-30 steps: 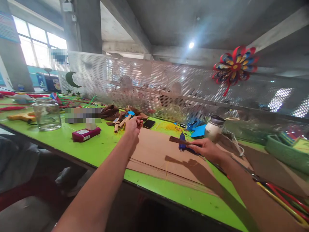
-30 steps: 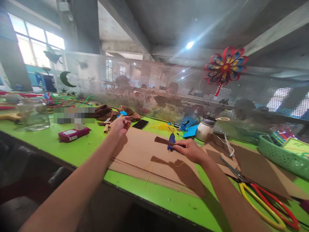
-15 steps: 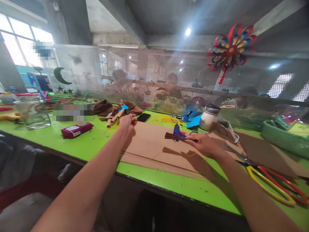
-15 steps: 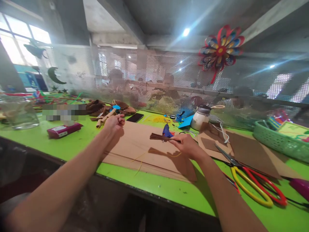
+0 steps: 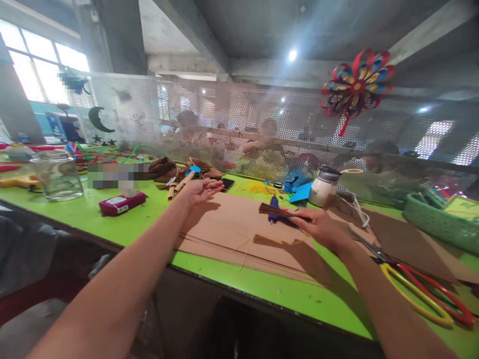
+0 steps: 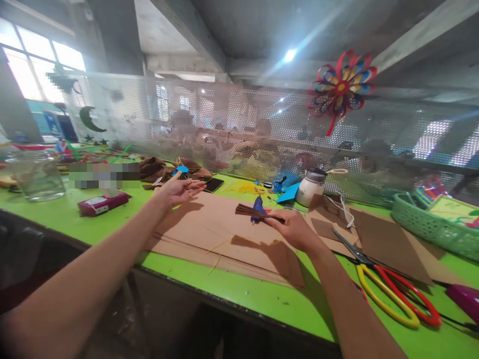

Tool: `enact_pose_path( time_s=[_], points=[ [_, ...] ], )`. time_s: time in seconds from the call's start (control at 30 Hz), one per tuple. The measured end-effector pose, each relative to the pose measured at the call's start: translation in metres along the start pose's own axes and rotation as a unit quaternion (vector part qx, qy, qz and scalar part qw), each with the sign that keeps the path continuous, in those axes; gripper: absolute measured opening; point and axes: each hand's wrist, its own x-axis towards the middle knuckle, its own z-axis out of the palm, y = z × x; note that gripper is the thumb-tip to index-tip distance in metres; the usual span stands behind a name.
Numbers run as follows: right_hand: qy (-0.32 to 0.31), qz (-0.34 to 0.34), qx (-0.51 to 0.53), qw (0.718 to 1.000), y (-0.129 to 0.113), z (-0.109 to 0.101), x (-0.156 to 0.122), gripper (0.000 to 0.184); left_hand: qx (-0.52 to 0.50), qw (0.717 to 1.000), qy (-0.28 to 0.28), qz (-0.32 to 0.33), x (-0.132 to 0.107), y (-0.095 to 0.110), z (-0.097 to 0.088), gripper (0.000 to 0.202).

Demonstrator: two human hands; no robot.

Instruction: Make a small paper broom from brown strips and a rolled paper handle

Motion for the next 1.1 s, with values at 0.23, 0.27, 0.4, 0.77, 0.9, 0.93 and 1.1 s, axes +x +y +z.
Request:
enact_pose_path(
  time_s=[0.23, 0.27, 0.4, 0.77, 0.9, 0.93, 1.1],
  points=[
    [-0.009, 0.036, 0.016, 0.999, -0.007, -0.009, -0.001, 0.031, 0.419, 0.898, 0.135, -0.012, -0.049, 0.069, -0.070, 0.020],
    [-0.013, 0.033, 0.015, 0.999, -0.008, -0.009, -0.001, 0.031, 0.496, 0.854, 0.154, 0.038, -0.058, 0.076, -0.075, 0.024],
    [-0.028, 0.019, 0.017, 0.999, -0.012, -0.012, -0.001, 0.033, 0.536, 0.797, 0.064, 0.270, -0.088, 0.068, -0.046, 0.022],
    [-0.070, 0.028, -0.042, 0.996, 0.012, -0.020, -0.010, 0.030, 0.410, 0.803, -0.430, 0.033, -0.059, -0.051, 0.044, 0.005],
    [-0.050, 0.053, -0.057, 0.996, 0.024, -0.013, -0.013, 0.030, 0.361, 0.843, -0.395, 0.053, -0.047, -0.047, 0.040, 0.017],
    [-0.050, 0.053, -0.052, 0.996, 0.024, -0.011, -0.013, 0.030, 0.315, 0.867, -0.385, 0.044, -0.046, -0.047, 0.041, 0.018],
    [-0.022, 0.042, -0.023, 0.999, 0.013, -0.002, -0.015, 0.027, 0.101, 0.929, -0.354, -0.034, -0.059, -0.054, 0.054, 0.034]
  ],
)
